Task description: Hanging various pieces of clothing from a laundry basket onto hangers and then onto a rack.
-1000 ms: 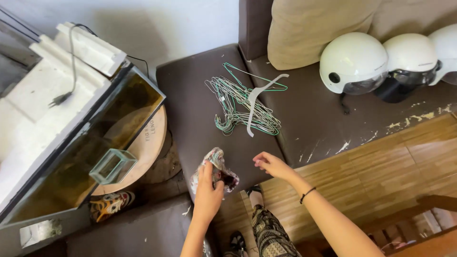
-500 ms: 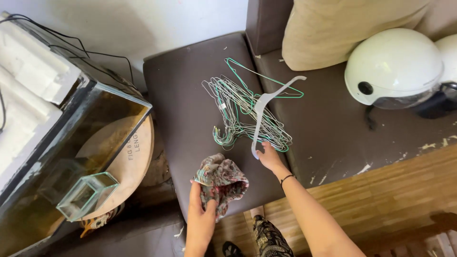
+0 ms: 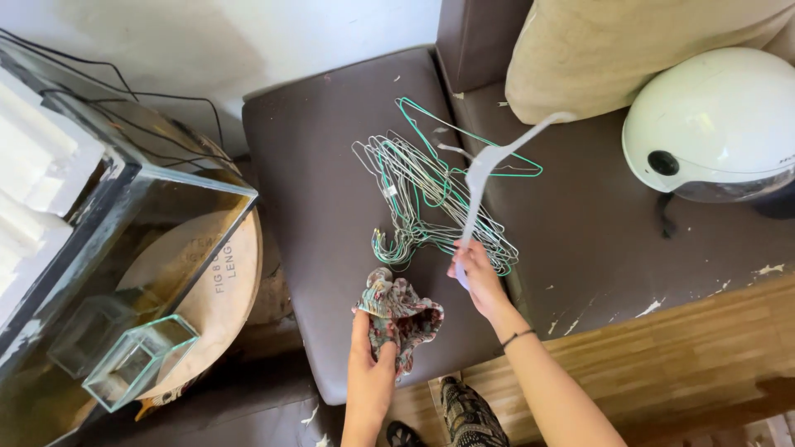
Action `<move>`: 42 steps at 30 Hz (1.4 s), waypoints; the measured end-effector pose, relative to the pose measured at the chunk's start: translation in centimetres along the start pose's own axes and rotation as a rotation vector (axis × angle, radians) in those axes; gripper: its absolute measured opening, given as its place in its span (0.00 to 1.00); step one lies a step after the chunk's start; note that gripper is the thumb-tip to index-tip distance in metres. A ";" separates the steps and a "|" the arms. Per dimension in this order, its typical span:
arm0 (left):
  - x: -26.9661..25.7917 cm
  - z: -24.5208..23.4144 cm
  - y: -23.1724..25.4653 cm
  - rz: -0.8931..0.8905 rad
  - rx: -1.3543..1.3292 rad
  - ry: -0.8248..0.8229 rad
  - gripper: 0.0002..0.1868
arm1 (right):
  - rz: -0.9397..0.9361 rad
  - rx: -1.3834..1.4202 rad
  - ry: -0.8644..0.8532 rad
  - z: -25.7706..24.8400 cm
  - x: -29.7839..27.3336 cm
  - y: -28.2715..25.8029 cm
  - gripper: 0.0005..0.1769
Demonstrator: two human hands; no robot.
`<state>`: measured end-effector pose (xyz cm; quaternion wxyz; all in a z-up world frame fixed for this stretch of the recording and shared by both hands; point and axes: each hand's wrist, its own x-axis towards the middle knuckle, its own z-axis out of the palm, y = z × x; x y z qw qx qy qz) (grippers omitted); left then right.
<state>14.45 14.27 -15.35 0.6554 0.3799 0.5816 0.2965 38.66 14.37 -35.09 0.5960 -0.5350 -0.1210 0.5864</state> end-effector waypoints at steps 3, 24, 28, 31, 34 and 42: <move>0.5 0.3 -0.8 0.190 0.104 -0.030 0.41 | 0.014 -0.118 0.117 -2.0 -3.7 -4.3 0.14; 3.2 3.0 -0.7 0.022 0.212 -0.039 0.40 | -0.380 -1.365 0.528 -18.2 -3.9 1.5 0.23; 3.7 3.0 1.7 0.004 0.201 -0.026 0.39 | -0.423 -1.358 0.312 -8.5 0.3 -6.6 0.21; 4.5 2.6 1.4 0.018 0.171 -0.009 0.39 | -0.450 -1.401 0.172 -5.2 4.6 -8.1 0.23; 5.0 2.5 1.2 -0.060 0.150 0.005 0.40 | -0.446 -1.540 0.076 -2.4 8.2 -8.8 0.24; 5.8 1.9 0.9 0.006 0.269 0.010 0.39 | -0.404 -1.793 -0.038 1.1 13.7 -7.8 0.22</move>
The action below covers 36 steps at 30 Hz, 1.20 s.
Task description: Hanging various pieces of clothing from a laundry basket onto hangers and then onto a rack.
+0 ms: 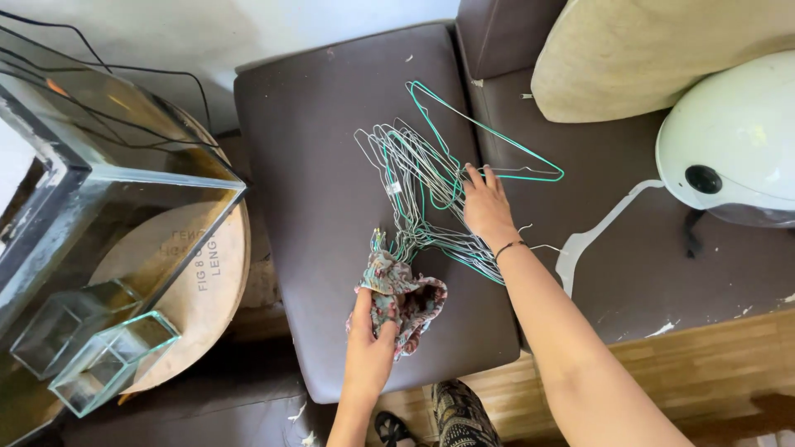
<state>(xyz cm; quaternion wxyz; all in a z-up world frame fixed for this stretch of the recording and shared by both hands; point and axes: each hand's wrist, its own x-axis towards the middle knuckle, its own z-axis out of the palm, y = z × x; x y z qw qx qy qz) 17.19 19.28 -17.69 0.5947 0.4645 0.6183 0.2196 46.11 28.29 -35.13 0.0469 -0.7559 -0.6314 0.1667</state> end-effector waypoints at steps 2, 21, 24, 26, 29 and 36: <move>0.5 0.2 -2.2 0.042 0.017 0.016 0.39 | -0.002 -0.016 -0.013 1.5 0.6 0.9 0.24; -0.8 0.5 -4.4 0.000 -0.053 0.008 0.40 | -0.047 0.039 -0.053 -5.8 0.8 -0.4 0.23; -0.2 0.5 -7.2 0.028 0.016 0.014 0.40 | -0.135 0.127 0.153 -8.0 0.0 -0.5 0.16; -0.4 0.5 -6.3 0.026 0.019 0.009 0.40 | -0.105 0.314 0.224 -7.9 -0.5 0.4 0.12; -1.1 0.4 -5.7 0.045 0.013 0.003 0.40 | -0.006 0.763 0.295 -6.2 -1.0 1.6 0.07; -3.6 -0.6 -6.2 0.059 -0.031 -0.021 0.40 | -0.038 1.196 0.581 -8.0 -5.0 -1.3 0.14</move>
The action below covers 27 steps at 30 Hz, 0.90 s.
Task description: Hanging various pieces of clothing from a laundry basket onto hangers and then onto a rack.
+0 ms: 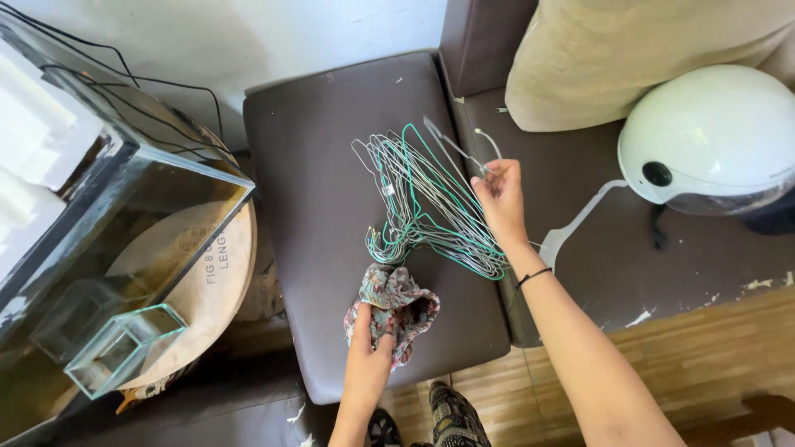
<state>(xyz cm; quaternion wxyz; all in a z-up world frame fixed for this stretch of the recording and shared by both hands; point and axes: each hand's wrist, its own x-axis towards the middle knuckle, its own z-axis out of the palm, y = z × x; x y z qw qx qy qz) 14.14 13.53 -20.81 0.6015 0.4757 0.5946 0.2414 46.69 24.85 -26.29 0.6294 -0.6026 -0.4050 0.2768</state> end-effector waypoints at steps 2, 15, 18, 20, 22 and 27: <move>-1.2 -0.7 0.5 -0.023 -0.042 -0.012 0.40 | 0.041 -0.088 0.037 0.2 -1.2 -5.2 0.16; -12.6 -10.9 3.7 0.014 0.015 -0.161 0.41 | 0.029 -0.207 0.186 -4.1 -20.7 -22.2 0.15; -15.0 -12.7 4.1 0.370 0.181 -0.185 0.30 | 0.128 0.420 0.311 -3.0 -25.3 -27.6 0.12; -15.8 -13.7 3.4 0.450 0.266 -0.189 0.28 | 0.096 0.543 0.282 -1.4 -28.3 -31.7 0.18; -17.4 -14.4 3.4 0.533 0.351 -0.193 0.25 | 0.059 0.665 0.250 0.1 -31.3 -34.9 0.25; -21.7 -14.7 6.3 0.359 0.316 -0.257 0.33 | -0.016 0.937 0.217 3.7 -37.2 -39.8 0.33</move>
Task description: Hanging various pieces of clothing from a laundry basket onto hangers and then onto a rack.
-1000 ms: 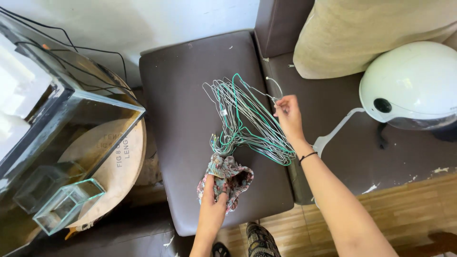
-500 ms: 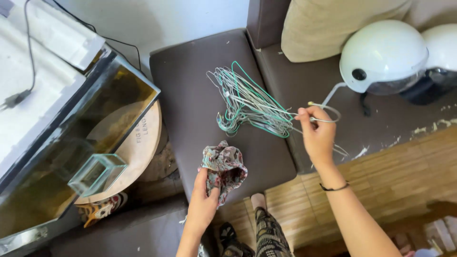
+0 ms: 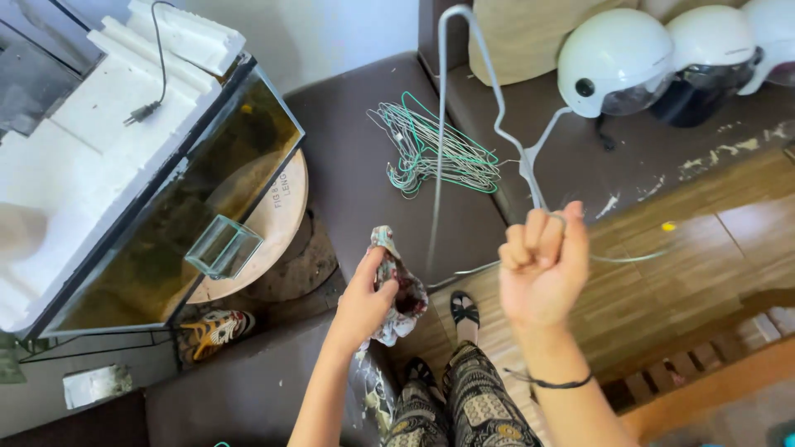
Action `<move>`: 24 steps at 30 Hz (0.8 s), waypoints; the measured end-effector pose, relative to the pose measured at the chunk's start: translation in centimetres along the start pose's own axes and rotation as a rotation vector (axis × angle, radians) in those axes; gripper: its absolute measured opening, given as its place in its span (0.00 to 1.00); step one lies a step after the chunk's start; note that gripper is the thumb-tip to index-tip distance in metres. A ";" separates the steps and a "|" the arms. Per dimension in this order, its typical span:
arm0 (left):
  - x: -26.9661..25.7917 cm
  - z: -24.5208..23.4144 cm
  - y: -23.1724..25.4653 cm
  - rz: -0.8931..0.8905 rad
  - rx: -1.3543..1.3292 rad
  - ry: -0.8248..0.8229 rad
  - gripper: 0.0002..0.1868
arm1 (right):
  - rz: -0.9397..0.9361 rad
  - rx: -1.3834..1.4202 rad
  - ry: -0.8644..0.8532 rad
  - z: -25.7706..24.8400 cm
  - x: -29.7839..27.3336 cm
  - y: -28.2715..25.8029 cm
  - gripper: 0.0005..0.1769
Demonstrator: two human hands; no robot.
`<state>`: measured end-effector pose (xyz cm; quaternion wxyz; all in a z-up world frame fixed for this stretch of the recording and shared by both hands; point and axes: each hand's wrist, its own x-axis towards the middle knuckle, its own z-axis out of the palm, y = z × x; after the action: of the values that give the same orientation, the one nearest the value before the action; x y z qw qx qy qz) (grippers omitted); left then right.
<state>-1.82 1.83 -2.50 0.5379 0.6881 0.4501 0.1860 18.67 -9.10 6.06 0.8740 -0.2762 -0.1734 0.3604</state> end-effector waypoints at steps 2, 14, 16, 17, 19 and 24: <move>-0.7 0.7 -0.3 0.055 -0.077 -0.050 0.33 | 0.022 0.078 0.035 1.4 -2.7 -0.1 0.33; -8.9 -3.9 8.0 0.459 -0.057 -0.220 0.19 | 0.153 -0.253 -0.314 -3.2 -7.0 -6.3 0.31; -10.2 -4.2 8.0 0.541 -0.057 -0.199 0.16 | 0.205 -0.310 -0.387 -3.6 -7.7 -8.4 0.30; -10.9 -4.5 8.5 0.519 -0.037 -0.192 0.20 | 0.206 -0.414 -0.478 -3.7 -7.9 -9.3 0.29; -12.1 -4.9 9.9 0.503 -0.018 -0.179 0.24 | 0.200 -0.521 -0.577 -4.1 -8.4 -11.3 0.28; -16.8 -4.2 15.4 0.343 0.457 0.118 0.35 | 0.265 -1.054 -0.533 -4.3 -9.4 -16.5 0.28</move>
<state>-7.32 -9.80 16.85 0.3023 0.8455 0.3879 0.2078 23.21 -27.14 11.72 0.4933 -0.5915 -0.5058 0.3885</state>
